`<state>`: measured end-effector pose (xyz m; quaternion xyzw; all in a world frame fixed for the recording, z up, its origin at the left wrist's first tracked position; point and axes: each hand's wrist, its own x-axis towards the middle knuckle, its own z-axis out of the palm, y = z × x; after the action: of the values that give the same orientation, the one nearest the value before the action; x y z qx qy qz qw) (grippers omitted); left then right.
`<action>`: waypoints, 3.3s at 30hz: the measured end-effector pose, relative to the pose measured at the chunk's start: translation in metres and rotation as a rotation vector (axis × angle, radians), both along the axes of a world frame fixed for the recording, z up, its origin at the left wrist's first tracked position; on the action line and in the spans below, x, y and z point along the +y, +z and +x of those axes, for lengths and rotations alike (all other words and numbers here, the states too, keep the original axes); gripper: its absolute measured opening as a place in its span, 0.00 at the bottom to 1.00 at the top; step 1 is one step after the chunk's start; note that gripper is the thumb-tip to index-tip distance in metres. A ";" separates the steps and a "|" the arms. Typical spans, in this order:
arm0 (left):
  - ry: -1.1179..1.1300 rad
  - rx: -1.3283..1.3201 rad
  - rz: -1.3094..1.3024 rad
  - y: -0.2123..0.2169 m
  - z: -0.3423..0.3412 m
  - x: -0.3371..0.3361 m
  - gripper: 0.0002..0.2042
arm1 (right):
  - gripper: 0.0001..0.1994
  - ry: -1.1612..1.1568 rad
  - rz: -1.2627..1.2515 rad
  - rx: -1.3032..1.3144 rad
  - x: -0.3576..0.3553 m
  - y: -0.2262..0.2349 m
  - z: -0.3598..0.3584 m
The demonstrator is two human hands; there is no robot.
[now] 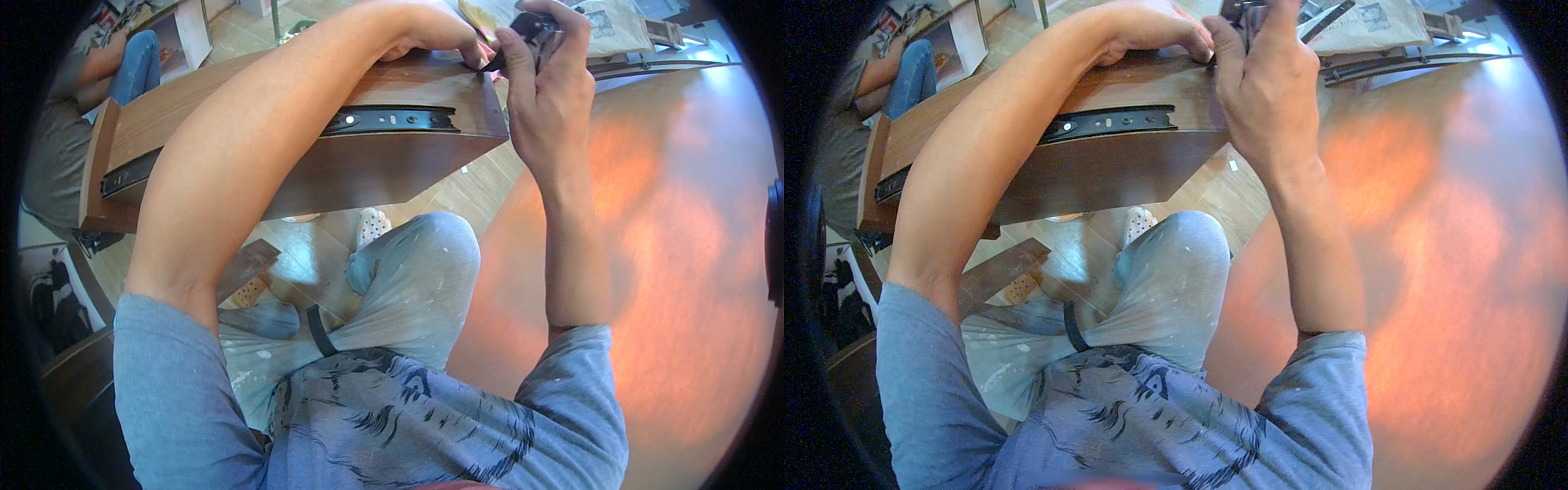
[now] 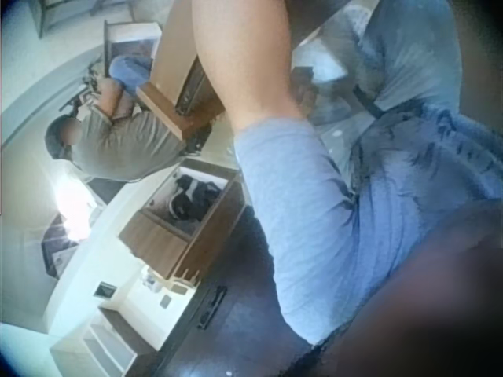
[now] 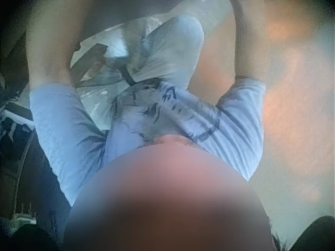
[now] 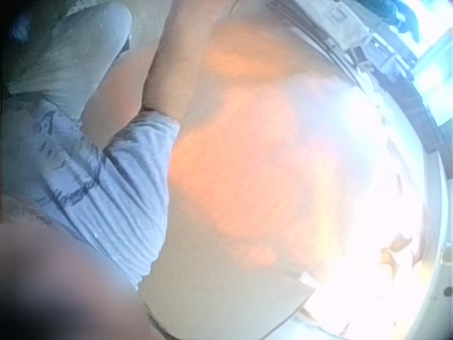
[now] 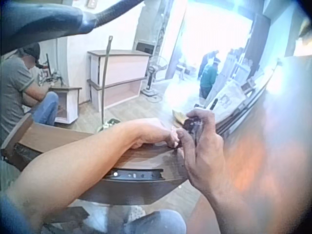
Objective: The person assembles a wooden drawer unit by attaching a metal slide rail and a curved wooden panel. They use a staple gun to secure the panel and a sanding block to smooth the edges, then wipe the surface with a cloth.
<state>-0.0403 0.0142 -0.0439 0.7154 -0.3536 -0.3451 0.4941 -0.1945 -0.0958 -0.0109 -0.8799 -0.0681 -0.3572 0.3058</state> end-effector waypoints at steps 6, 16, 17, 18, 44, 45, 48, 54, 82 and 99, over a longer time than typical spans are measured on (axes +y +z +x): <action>0.153 -0.028 0.203 0.012 -0.009 0.000 0.18 | 0.20 -0.147 0.344 0.043 -0.003 -0.010 0.003; 0.141 0.003 0.206 0.011 0.000 0.007 0.20 | 0.18 0.020 0.502 -0.023 -0.028 0.001 -0.010; 0.106 0.006 0.184 0.011 0.000 0.006 0.21 | 0.18 0.022 0.484 -0.009 -0.027 0.001 -0.012; 0.076 0.007 0.162 0.010 0.000 0.006 0.21 | 0.18 0.030 0.467 0.005 -0.024 0.000 -0.012; -0.110 -0.714 0.313 0.035 -0.018 0.024 0.29 | 0.18 -0.203 0.652 0.432 -0.094 -0.163 -0.117; -0.135 -0.860 0.385 0.038 -0.031 0.032 0.31 | 0.19 -0.216 0.677 0.555 -0.099 -0.198 -0.131; -0.091 -0.986 0.402 0.041 -0.070 0.081 0.35 | 0.25 -0.418 0.396 0.974 -0.083 -0.319 -0.164; 0.185 -0.616 0.632 0.048 -0.038 0.125 0.39 | 0.28 -0.307 0.251 1.266 -0.004 -0.485 -0.171; 0.951 -0.553 0.128 0.055 -0.160 0.308 0.35 | 0.28 0.843 1.528 0.723 -0.057 -0.220 -0.001; 0.985 0.379 -0.689 0.032 -0.123 0.401 0.21 | 0.34 0.357 0.892 0.233 0.022 0.036 0.009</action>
<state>-0.1635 0.4151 -0.0119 0.5204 0.0203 -0.0641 0.8513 -0.1859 -0.0738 0.0253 -0.6720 -0.0235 -0.1930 0.7146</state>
